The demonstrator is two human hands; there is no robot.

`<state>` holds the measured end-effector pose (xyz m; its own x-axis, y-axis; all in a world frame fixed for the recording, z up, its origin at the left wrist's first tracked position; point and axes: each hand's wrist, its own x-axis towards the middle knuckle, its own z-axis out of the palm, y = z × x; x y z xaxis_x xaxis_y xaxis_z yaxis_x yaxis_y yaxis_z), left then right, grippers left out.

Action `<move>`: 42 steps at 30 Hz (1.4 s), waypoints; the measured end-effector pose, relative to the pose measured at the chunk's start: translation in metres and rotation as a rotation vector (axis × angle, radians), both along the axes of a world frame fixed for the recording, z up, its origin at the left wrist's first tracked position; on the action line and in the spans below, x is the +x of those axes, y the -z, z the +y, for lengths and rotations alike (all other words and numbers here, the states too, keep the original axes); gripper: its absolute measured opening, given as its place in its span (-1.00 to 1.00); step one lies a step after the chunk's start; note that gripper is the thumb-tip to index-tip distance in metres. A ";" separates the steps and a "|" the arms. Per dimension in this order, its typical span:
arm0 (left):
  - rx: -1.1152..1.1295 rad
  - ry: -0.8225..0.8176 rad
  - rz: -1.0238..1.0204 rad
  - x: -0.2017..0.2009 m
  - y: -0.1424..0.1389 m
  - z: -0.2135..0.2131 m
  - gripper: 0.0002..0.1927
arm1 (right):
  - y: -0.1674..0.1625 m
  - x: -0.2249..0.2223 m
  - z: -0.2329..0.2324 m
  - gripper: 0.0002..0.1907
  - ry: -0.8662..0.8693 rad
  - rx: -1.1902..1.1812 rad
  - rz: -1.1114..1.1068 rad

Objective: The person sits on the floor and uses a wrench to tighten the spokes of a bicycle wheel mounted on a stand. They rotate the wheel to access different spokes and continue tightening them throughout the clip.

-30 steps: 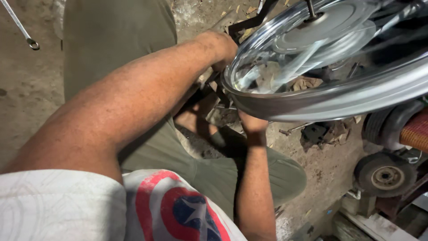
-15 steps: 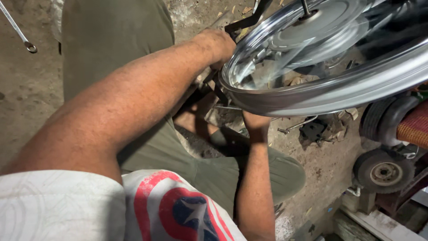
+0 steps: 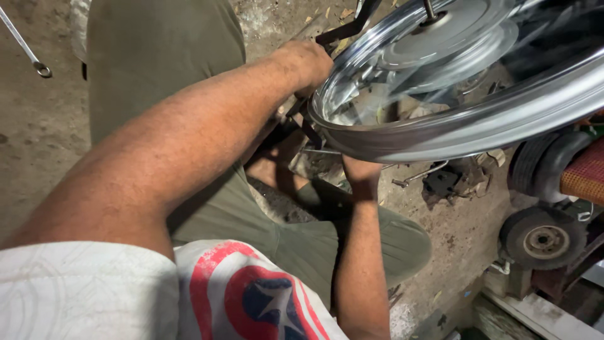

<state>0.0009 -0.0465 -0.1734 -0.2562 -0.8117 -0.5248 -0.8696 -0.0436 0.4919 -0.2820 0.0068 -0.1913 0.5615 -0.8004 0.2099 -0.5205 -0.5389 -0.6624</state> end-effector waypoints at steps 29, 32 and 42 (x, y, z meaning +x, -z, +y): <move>0.013 -0.043 -0.016 -0.001 0.007 -0.004 -0.63 | -0.083 0.060 0.035 -0.74 0.020 -0.175 0.105; -0.023 -0.005 -0.036 -0.001 0.011 -0.006 -0.61 | -0.082 0.062 0.035 -0.76 0.024 -0.168 0.081; -0.048 0.016 -0.041 0.000 0.016 -0.007 -0.61 | -0.076 0.058 0.034 -0.75 -0.041 -0.292 0.049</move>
